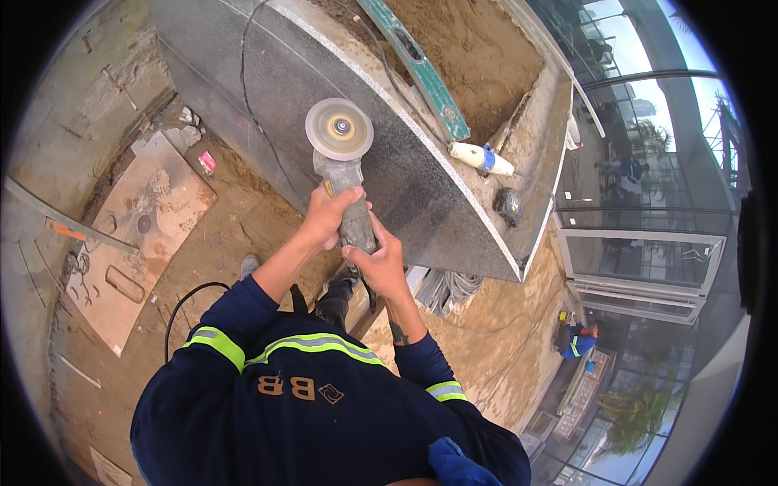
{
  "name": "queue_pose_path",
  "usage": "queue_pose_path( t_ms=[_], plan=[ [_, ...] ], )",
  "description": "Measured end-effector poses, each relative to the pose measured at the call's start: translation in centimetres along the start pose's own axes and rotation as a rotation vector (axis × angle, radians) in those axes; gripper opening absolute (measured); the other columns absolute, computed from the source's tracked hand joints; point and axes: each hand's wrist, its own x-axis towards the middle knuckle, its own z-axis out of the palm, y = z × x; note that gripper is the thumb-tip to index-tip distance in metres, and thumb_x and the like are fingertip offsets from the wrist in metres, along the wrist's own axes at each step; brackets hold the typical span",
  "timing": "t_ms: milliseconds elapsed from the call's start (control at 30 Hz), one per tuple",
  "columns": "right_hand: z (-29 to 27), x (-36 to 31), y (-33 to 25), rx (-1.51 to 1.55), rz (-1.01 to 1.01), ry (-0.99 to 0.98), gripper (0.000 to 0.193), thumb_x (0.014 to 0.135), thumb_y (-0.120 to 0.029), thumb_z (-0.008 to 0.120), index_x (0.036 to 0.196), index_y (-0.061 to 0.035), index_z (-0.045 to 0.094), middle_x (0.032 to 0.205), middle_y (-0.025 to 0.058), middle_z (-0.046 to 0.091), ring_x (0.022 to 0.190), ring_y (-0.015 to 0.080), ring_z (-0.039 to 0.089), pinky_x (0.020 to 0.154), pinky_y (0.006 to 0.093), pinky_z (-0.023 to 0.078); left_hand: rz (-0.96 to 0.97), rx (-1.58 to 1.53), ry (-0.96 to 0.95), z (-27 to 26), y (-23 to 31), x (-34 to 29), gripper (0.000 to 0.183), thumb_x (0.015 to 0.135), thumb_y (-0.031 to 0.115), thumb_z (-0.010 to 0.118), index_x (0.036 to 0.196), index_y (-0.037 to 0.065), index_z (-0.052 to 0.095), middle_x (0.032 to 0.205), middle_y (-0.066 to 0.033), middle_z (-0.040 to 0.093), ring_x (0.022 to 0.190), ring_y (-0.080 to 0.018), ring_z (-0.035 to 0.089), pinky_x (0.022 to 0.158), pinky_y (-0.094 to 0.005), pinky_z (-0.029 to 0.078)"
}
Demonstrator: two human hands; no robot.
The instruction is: The person uses an angle grinder to smooth the edge of a large stone slab. They hold the tool with both hands and move it along the curved edge, generating dust. The person briefly pauses to wipe the surface with their hand before resuming grinding.
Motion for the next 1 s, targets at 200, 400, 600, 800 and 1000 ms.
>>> queue_pose_path(
  t_ms=[200, 400, 600, 800, 1000],
  plan=[
    [0.0, 0.2, -1.0, 0.024, 0.039, -0.020, 0.083, 0.081, -0.001, 0.075, 0.154, 0.0092, 0.038, 0.142, 0.0145, 0.060, 0.125, 0.0153, 0.056, 0.109, 0.0299, 0.042, -0.001, 0.020, 0.009, 0.3, 0.4, 0.0, 0.036, 0.094, 0.017, 0.071, 0.121, 0.001, 0.053, 0.102, -0.0114, 0.063, 0.093, -0.0239, 0.070, 0.079, -0.0408, 0.060],
    [0.4, 1.0, 0.2, 0.009, -0.041, 0.005, 0.080, 0.082, -0.002, 0.074, 0.154, 0.0077, 0.041, 0.131, 0.0120, 0.065, 0.114, 0.0140, 0.060, 0.099, 0.0291, 0.048, 0.011, 0.043, 0.021, 0.1, 0.9, 0.6, 0.035, 0.094, 0.018, 0.071, 0.120, 0.002, 0.055, 0.101, -0.0110, 0.064, 0.092, -0.0236, 0.070, 0.079, -0.0400, 0.060],
    [0.7, 2.0, -0.6, 0.082, 0.054, -0.028, 0.083, 0.082, -0.002, 0.075, 0.153, 0.0132, 0.036, 0.144, 0.0167, 0.058, 0.126, 0.0154, 0.055, 0.107, 0.0295, 0.043, 0.012, 0.037, 0.013, -0.2, 1.8, 1.2, 0.035, 0.095, 0.019, 0.071, 0.120, 0.002, 0.055, 0.101, -0.0112, 0.064, 0.092, -0.0234, 0.070, 0.079, -0.0399, 0.060],
    [1.6, 3.6, -0.8, 0.061, -0.014, -0.007, 0.078, 0.083, -0.002, 0.072, 0.155, 0.0055, 0.042, 0.107, 0.0062, 0.069, 0.084, 0.0103, 0.063, 0.078, 0.0267, 0.053, 0.000, 0.056, 0.022, -0.7, 3.1, 2.5, 0.036, 0.095, 0.020, 0.071, 0.121, 0.001, 0.054, 0.103, -0.0117, 0.064, 0.092, -0.0238, 0.070, 0.078, -0.0410, 0.061],
    [1.2, 3.3, -0.1, 0.038, 0.001, 0.006, 0.079, 0.082, -0.002, 0.072, 0.155, 0.0058, 0.041, 0.103, 0.0051, 0.069, 0.080, 0.0100, 0.064, 0.076, 0.0270, 0.053, -0.013, 0.045, 0.018, -0.4, 2.9, 2.2, 0.038, 0.094, 0.020, 0.072, 0.121, 0.001, 0.054, 0.103, -0.0118, 0.063, 0.092, -0.0240, 0.070, 0.077, -0.0413, 0.061]
  ],
)
